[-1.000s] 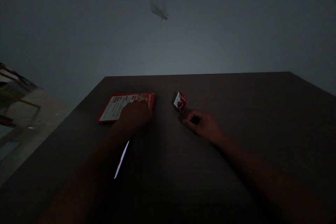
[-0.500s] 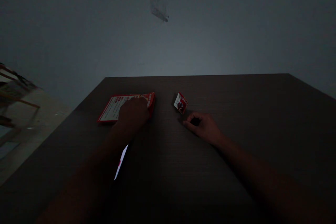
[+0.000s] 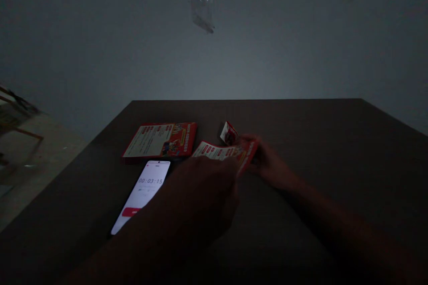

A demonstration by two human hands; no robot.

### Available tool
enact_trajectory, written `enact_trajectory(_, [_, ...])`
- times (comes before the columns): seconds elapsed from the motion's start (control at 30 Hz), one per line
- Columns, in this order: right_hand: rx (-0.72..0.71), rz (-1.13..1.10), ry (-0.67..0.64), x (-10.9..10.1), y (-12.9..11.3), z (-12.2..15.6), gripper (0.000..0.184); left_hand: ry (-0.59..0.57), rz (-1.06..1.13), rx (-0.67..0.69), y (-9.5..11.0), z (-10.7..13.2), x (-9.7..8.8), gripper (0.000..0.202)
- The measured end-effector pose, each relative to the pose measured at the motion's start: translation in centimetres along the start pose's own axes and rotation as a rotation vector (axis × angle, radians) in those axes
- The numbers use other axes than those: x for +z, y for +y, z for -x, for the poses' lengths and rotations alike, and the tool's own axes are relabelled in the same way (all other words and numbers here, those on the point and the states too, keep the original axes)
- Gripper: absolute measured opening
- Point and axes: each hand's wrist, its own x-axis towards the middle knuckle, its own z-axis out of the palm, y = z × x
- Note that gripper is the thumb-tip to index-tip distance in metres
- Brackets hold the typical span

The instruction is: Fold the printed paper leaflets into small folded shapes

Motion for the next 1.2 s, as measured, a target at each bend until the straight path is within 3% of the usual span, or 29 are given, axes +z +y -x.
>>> enact_trajectory(0.1, [-0.028,-0.023,-0.106,-1.4,-0.6,1.0,0.051,-0.098,0.101,0.177,0.8,0.4,0.4,0.01])
enact_trajectory(0.23, [-0.04,0.13,-0.263,-3.9,-0.9,3.1,0.011,-0.219,0.124,0.381,1.6,0.0,1.8,0.01])
enact_trajectory(0.4, [-0.069,0.313,-0.299,-6.6,-0.5,5.9,0.014,-0.196,0.119,0.552,2.6,-0.4,5.3,0.015])
enact_trajectory(0.47, [-0.081,0.33,-0.339,-7.4,-0.2,6.8,0.017,-0.197,0.113,0.534,2.7,-0.5,6.6,0.018])
enact_trajectory(0.57, [-0.08,0.369,-0.28,-8.3,0.4,7.5,0.018,-0.18,0.142,0.478,2.5,-0.7,8.1,0.019])
enact_trajectory(0.77, [-0.037,0.412,-0.252,-9.1,0.7,7.9,0.013,0.009,0.254,0.428,1.0,-1.1,10.2,0.032])
enact_trajectory(0.9, [0.092,0.396,-0.282,-9.2,-0.4,7.9,0.013,0.072,0.354,0.432,0.2,-1.4,11.0,0.041])
enact_trajectory(1.03, [0.198,0.402,-0.279,-9.0,-1.4,7.9,0.011,0.123,0.366,0.428,-0.5,-1.8,11.5,0.035])
enact_trajectory(1.2, [0.221,0.358,-0.256,-8.6,-1.6,8.0,0.011,0.144,0.371,0.323,-1.2,-2.3,12.1,0.033])
